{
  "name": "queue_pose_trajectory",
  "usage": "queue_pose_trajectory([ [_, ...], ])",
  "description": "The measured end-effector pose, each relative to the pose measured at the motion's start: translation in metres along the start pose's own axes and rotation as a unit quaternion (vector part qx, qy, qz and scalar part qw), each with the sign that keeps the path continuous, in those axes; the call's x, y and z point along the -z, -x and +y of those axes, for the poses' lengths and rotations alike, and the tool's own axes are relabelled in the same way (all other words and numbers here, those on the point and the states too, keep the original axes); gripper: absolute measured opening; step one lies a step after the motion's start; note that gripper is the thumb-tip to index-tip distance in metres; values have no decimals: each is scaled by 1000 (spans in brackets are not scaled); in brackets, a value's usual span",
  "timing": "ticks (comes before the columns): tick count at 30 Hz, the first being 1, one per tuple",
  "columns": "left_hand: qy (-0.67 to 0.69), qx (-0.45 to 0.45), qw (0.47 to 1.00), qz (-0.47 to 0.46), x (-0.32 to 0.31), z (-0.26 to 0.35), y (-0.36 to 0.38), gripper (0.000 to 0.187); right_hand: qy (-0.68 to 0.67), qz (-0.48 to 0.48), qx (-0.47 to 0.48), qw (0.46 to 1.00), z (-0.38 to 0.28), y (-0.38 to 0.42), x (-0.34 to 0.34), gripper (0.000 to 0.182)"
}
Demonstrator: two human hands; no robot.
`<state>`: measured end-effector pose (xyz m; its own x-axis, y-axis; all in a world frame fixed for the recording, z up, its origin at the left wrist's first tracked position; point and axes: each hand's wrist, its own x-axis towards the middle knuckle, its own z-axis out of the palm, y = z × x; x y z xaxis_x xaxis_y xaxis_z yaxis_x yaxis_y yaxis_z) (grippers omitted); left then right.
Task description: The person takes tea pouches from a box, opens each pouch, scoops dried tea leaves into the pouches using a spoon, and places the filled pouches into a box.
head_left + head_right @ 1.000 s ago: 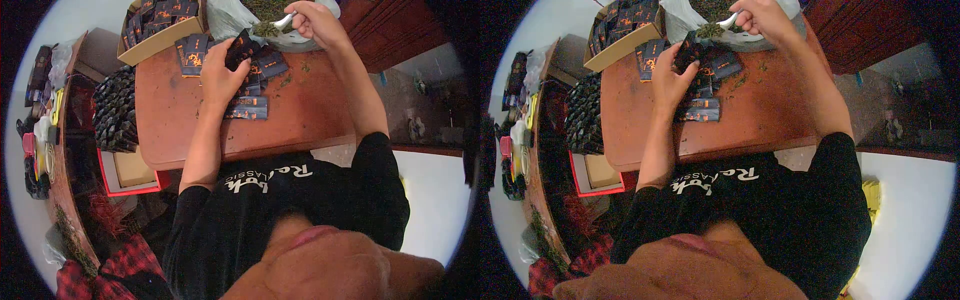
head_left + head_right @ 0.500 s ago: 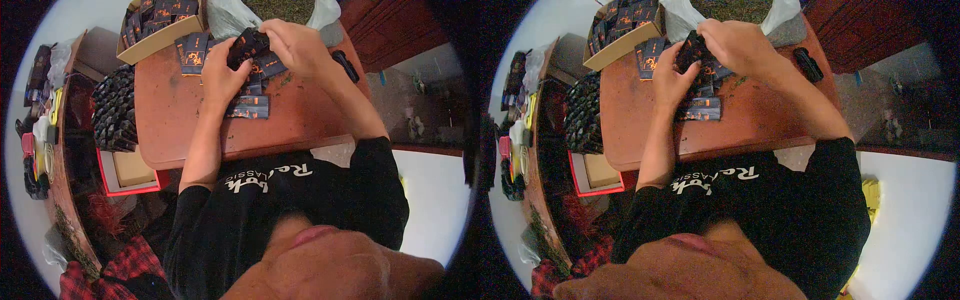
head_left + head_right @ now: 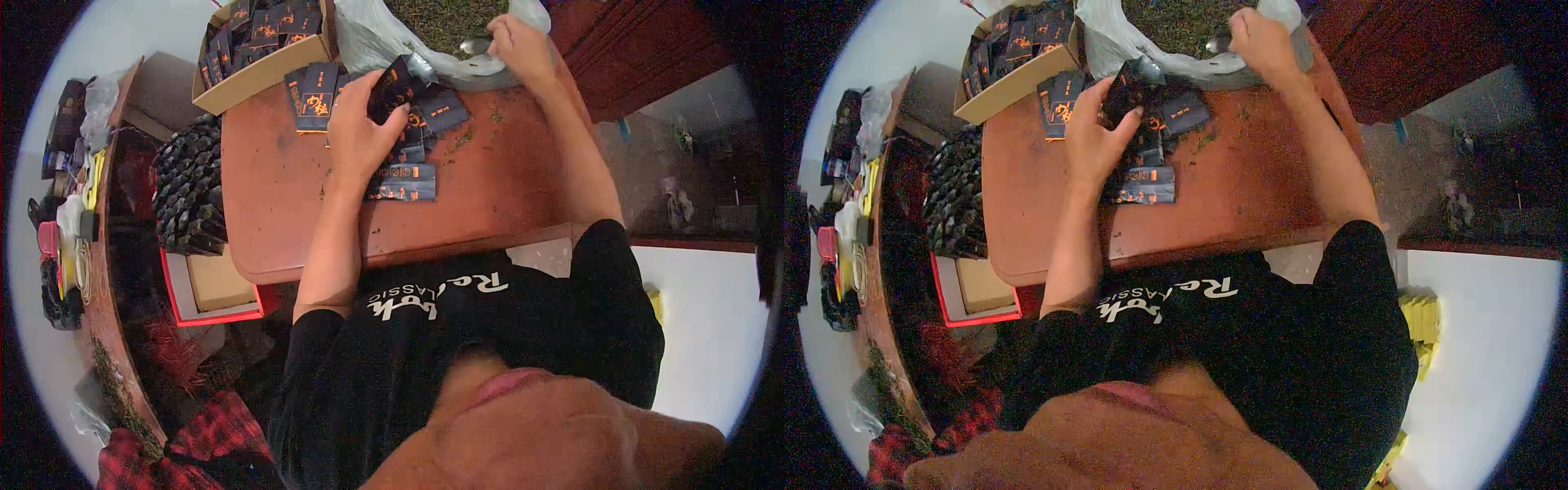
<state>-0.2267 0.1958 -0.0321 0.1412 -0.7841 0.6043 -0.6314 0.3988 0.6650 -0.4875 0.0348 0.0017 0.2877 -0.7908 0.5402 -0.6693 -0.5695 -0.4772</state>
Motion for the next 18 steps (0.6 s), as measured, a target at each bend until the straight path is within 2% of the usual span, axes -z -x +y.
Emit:
queue_pose_trajectory([
  [4, 9, -1, 1000, -7, -1, 2, 1, 50, -185, -59, -135, 972, -28, 6, -20, 29],
  [7, 10, 3, 1000, -7, -1, 3, 1, 50, -252, -59, -187, 948, -42, 5, -27, 30],
  [11, 7, 2, 1000, -5, 2, 1, 0, 50, -323, -45, -230, 917, -23, -3, -33, 32],
  [14, 5, 0, 1000, -4, 1, 2, -1, 50, -342, -9, -202, 918, 9, -5, -32, 30],
  [18, 0, 1, 1000, -5, 0, 2, 0, 50, -382, -20, -238, 893, 18, -11, -17, 25],
])
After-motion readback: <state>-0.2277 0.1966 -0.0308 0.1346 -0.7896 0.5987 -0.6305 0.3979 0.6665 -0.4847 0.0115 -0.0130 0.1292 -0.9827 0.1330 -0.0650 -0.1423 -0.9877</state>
